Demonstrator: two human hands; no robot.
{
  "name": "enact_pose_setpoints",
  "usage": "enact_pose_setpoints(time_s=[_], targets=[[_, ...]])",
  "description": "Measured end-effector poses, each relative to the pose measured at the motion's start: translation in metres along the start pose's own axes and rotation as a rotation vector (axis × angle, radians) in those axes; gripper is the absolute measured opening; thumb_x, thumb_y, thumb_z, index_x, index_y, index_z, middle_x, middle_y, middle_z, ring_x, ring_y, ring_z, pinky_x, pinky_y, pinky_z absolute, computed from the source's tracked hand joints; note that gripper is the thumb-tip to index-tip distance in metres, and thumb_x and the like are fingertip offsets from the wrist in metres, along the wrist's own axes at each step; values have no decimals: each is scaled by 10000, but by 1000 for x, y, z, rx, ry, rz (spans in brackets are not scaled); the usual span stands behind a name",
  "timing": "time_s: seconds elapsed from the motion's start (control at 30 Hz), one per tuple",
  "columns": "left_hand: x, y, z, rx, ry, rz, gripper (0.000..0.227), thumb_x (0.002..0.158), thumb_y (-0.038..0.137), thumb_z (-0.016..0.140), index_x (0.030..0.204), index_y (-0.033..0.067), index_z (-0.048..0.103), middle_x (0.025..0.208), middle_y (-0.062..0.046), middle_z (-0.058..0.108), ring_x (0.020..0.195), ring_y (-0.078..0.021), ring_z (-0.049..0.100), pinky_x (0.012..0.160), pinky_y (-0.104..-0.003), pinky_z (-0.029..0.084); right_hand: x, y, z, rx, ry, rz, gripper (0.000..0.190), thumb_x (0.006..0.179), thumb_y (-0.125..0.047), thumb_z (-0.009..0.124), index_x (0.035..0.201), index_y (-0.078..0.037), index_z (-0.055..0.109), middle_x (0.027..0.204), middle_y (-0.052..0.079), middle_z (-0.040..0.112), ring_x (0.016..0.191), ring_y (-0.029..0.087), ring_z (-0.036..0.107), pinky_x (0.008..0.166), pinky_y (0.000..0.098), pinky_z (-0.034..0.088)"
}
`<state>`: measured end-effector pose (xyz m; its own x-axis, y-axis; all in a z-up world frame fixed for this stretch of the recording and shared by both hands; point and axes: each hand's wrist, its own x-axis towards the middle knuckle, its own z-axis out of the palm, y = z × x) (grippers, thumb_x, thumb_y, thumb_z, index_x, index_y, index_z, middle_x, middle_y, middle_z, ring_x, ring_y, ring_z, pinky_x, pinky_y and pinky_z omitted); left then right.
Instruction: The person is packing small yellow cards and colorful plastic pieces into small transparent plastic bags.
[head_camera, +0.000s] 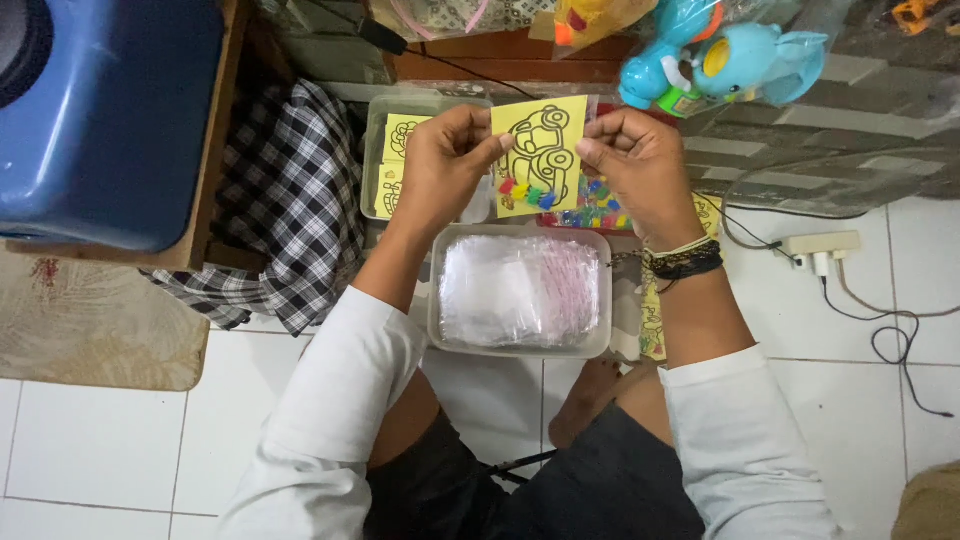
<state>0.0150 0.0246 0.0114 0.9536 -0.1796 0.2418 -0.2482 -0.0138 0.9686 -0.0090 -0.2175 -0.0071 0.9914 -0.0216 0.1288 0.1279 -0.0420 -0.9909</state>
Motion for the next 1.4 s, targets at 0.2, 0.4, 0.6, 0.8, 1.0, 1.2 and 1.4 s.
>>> enact_pose_setpoints(time_s=[0.2, 0.4, 0.6, 0.8, 1.0, 1.2, 1.4], targets=[[-2, 8, 18, -1, -17, -40, 126, 903, 47, 792, 966, -18, 704, 702, -25, 673, 555, -58, 548, 515, -199, 481, -12, -22, -16, -55, 13, 52, 94, 978, 13, 709, 1055, -19, 667, 862, 34, 697, 699, 66, 626, 679, 181, 540], [-3, 0, 27, -12, -234, -58, 160, 971, -39, 711, 1126, -16, 676, 931, -69, 735, 763, -104, 693, 682, -203, 567, -24, -15, -67, -125, 38, -2, 87, 1055, 46, 679, 1095, -27, 653, 917, 25, 683, 716, 50, 589, 653, 175, 523], [0, 0, 18, 111, -383, -61, 146, 1039, -38, 695, 1173, -52, 640, 1049, -125, 729, 919, -143, 710, 804, -212, 579, -50, -13, -152, -318, 197, 6, 69, 1126, 44, 708, 1103, -9, 672, 980, 34, 691, 792, 83, 600, 721, 199, 532], [4, 11, 25, 316, -392, -70, 133, 1070, -59, 702, 1192, -97, 663, 1056, -142, 734, 916, -166, 704, 821, -236, 559, -72, 22, -218, -571, 281, 33, 98, 1095, 49, 719, 1055, -34, 687, 928, 39, 702, 738, 96, 597, 658, 231, 510], [8, 4, 45, 465, -472, -109, 134, 1037, -54, 713, 1154, -110, 679, 1041, -175, 746, 898, -192, 725, 765, -258, 564, -76, 98, -274, -847, 317, 48, 136, 1058, 55, 732, 999, -64, 706, 866, 44, 717, 672, 111, 593, 583, 267, 482], [9, -1, 49, 480, -485, -244, 163, 1049, -106, 660, 1207, -134, 632, 1143, -223, 707, 1012, -259, 707, 900, -313, 581, -152, 290, -304, -318, 506, 392, 270, 928, 136, 533, 911, -82, 691, 847, -9, 685, 738, 78, 566, 723, 209, 520], [11, -15, 39, 566, -478, -290, 166, 1078, -107, 675, 1230, -129, 611, 1146, -227, 697, 1077, -268, 705, 940, -334, 577, -206, 336, -303, -708, 392, 577, 111, 887, 0, 722, 916, -101, 756, 880, 34, 747, 782, 162, 667, 801, 303, 559]])
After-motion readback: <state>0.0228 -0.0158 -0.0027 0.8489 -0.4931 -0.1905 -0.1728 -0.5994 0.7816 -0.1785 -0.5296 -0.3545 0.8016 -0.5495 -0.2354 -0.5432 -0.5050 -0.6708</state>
